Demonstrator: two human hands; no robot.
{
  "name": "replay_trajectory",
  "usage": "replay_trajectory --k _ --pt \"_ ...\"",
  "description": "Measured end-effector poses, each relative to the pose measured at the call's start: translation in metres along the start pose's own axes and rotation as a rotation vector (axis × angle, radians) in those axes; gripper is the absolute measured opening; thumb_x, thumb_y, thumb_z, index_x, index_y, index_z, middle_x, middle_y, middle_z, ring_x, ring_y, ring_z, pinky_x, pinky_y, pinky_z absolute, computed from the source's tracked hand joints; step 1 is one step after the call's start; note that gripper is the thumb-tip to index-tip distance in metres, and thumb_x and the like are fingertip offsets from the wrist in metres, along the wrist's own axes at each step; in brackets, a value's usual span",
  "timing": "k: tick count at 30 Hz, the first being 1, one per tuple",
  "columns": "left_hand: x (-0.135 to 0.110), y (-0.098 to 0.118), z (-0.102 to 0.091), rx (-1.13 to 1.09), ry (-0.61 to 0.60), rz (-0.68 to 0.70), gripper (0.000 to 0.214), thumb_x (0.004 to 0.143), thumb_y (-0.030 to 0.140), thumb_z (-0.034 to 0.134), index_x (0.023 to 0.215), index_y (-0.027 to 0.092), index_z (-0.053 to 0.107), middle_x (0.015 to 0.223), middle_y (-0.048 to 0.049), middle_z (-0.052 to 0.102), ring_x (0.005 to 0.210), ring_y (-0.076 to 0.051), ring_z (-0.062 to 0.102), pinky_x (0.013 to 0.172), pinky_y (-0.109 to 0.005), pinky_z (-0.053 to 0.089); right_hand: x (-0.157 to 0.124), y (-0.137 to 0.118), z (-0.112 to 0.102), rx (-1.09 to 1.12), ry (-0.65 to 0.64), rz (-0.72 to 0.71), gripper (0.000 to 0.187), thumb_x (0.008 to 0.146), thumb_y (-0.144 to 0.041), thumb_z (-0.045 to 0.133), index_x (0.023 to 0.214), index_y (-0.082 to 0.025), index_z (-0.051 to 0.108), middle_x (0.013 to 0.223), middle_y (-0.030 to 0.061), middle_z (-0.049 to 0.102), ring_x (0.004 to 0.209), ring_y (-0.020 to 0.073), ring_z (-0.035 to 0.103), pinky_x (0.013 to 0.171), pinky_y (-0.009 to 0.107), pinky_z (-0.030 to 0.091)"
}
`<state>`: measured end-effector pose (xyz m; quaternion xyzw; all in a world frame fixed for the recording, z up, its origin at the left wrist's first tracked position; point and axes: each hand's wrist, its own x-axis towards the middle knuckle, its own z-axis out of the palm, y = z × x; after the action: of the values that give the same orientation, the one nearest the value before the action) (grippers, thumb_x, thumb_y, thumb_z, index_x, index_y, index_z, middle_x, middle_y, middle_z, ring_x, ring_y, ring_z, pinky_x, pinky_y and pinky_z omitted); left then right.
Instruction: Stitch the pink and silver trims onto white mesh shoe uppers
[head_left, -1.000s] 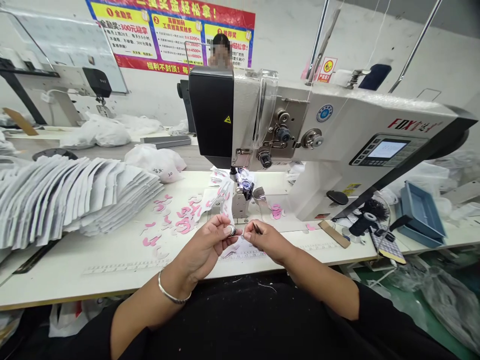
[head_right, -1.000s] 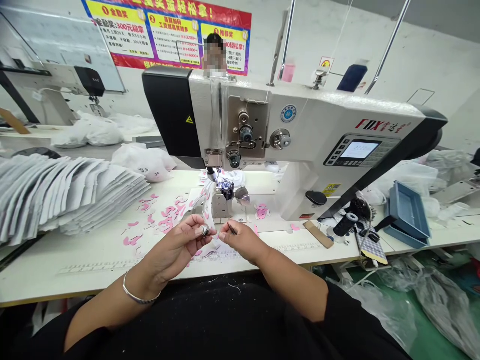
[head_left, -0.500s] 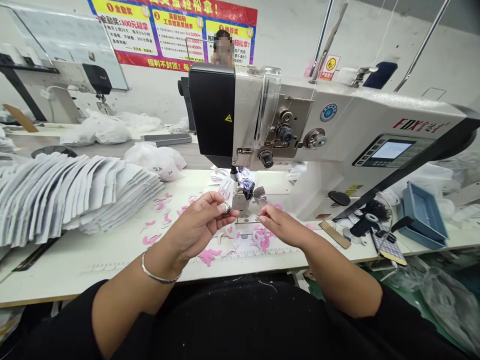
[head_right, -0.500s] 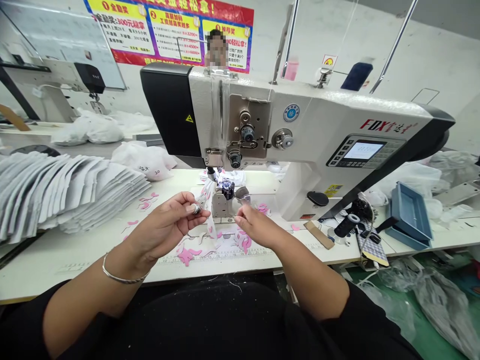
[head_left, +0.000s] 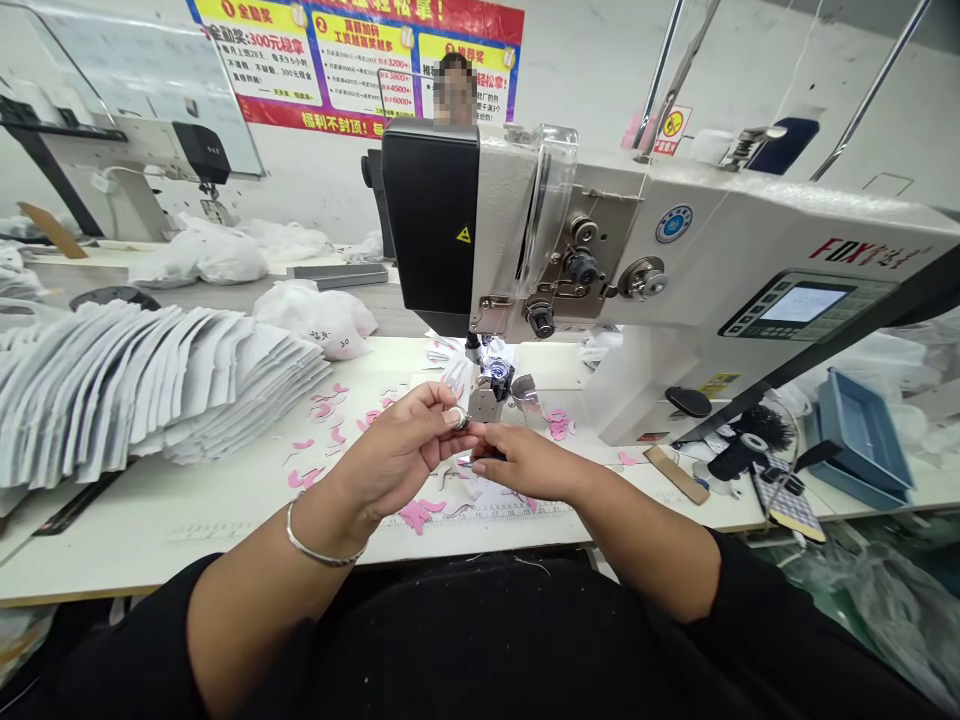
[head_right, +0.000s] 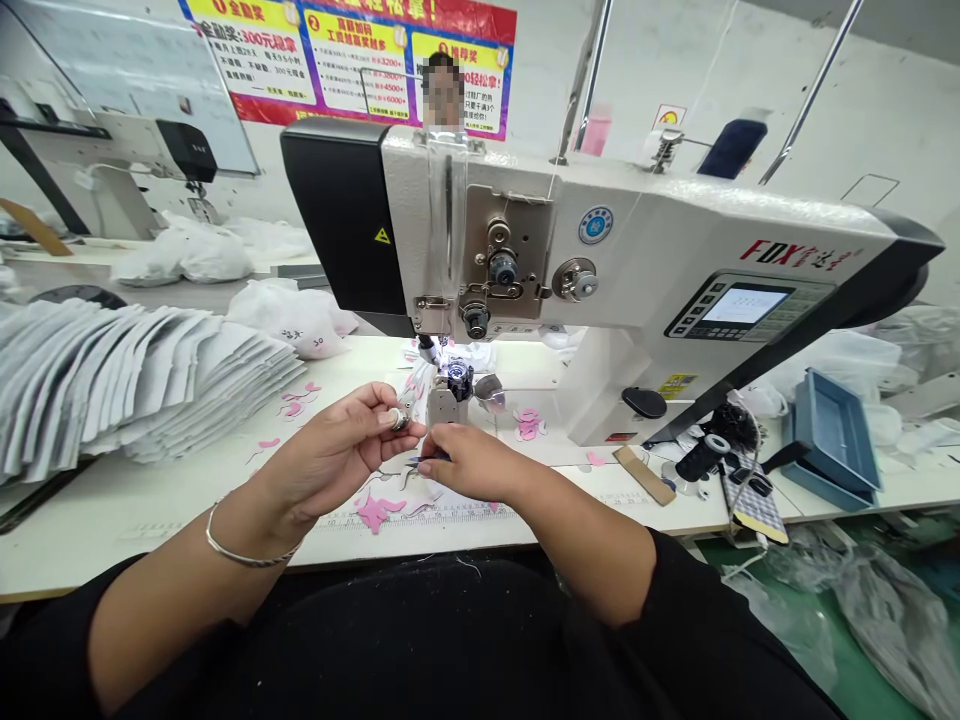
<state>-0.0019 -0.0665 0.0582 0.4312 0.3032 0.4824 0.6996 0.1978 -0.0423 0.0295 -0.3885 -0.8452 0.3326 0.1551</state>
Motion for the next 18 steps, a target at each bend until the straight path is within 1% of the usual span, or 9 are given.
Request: replay_trajectory --k 3,6,7,9,10,12,13,15,18 --pt "0.001 0.002 -0.004 0.012 0.020 0.022 0.018 0.084 0.020 0.070 0.093 0.020 0.053 0.084 -0.0003 0.066 0.091 -0.018 0.070 0.086 -0.031 0.053 -0.002 0.009 -0.003 -0.031 0.004 0.050 0.013 0.091 -0.036 0.054 0.089 -0.023 0.056 0.092 -0.0004 0.062 0.083 0.0164 0.056 0.070 0.028 0.041" --pt "0.003 0.003 -0.011 0.029 0.081 0.079 0.019 0.084 0.021 0.070 0.092 0.020 0.053 0.085 0.0003 0.065 0.092 -0.019 0.070 0.085 -0.031 0.053 -0.012 0.016 -0.014 -0.069 0.001 0.117 0.014 0.091 -0.036 0.055 0.088 -0.023 0.058 0.089 0.0000 0.063 0.079 0.0167 0.057 0.066 0.028 0.042" --pt "0.005 0.002 -0.012 0.045 0.107 0.090 0.020 0.084 0.022 0.071 0.092 0.020 0.052 0.085 0.0008 0.064 0.092 -0.019 0.070 0.084 -0.031 0.053 -0.016 0.017 -0.019 -0.077 0.025 0.131 0.015 0.091 -0.038 0.056 0.091 -0.023 0.058 0.090 0.0006 0.064 0.079 0.0171 0.057 0.066 0.029 0.042" --pt "0.007 -0.003 -0.011 0.081 0.156 0.079 0.022 0.083 0.023 0.071 0.091 0.020 0.051 0.085 0.0013 0.063 0.092 -0.019 0.069 0.085 -0.031 0.052 -0.022 0.014 -0.025 -0.115 0.160 0.123 0.025 0.090 -0.045 0.060 0.103 -0.023 0.058 0.098 0.0024 0.065 0.084 0.0187 0.059 0.069 0.030 0.045" --pt "0.009 -0.007 -0.009 0.094 0.172 0.063 0.023 0.083 0.024 0.072 0.091 0.020 0.051 0.085 0.0012 0.064 0.093 -0.019 0.069 0.086 -0.032 0.052 -0.023 0.011 -0.026 -0.160 0.247 0.089 0.034 0.088 -0.048 0.062 0.111 -0.024 0.056 0.104 0.0035 0.064 0.088 0.0196 0.060 0.071 0.031 0.046" --pt "0.014 -0.015 -0.003 0.105 0.176 0.027 0.025 0.083 0.025 0.073 0.091 0.020 0.050 0.086 0.0006 0.064 0.092 -0.018 0.068 0.087 -0.032 0.051 -0.022 0.004 -0.021 -0.323 0.381 -0.036 0.046 0.087 -0.050 0.065 0.125 -0.026 0.052 0.111 0.0053 0.062 0.093 0.0207 0.060 0.073 0.032 0.047" --pt "0.016 -0.020 0.001 0.110 0.169 0.013 0.025 0.083 0.027 0.072 0.090 0.020 0.050 0.084 0.0004 0.064 0.088 -0.017 0.067 0.085 -0.031 0.051 -0.019 0.001 -0.017 -0.435 0.408 -0.112 0.046 0.089 -0.048 0.064 0.127 -0.026 0.051 0.110 0.0060 0.062 0.092 0.0208 0.060 0.071 0.032 0.047" --pt "0.020 -0.027 0.009 0.119 0.163 -0.003 0.025 0.083 0.030 0.072 0.089 0.020 0.050 0.080 0.0009 0.063 0.079 -0.014 0.064 0.078 -0.029 0.050 -0.011 0.000 -0.006 -0.651 0.435 -0.228 0.034 0.094 -0.041 0.058 0.122 -0.022 0.054 0.102 0.0072 0.062 0.085 0.0204 0.059 0.065 0.031 0.044" --pt "0.024 -0.031 0.015 0.131 0.176 -0.027 0.026 0.082 0.031 0.073 0.089 0.020 0.051 0.076 0.0018 0.062 0.071 -0.011 0.060 0.074 -0.028 0.049 0.001 0.007 0.005 -0.806 0.512 -0.272 0.021 0.096 -0.034 0.053 0.109 -0.017 0.057 0.093 0.0077 0.062 0.075 0.0195 0.056 0.058 0.031 0.040"
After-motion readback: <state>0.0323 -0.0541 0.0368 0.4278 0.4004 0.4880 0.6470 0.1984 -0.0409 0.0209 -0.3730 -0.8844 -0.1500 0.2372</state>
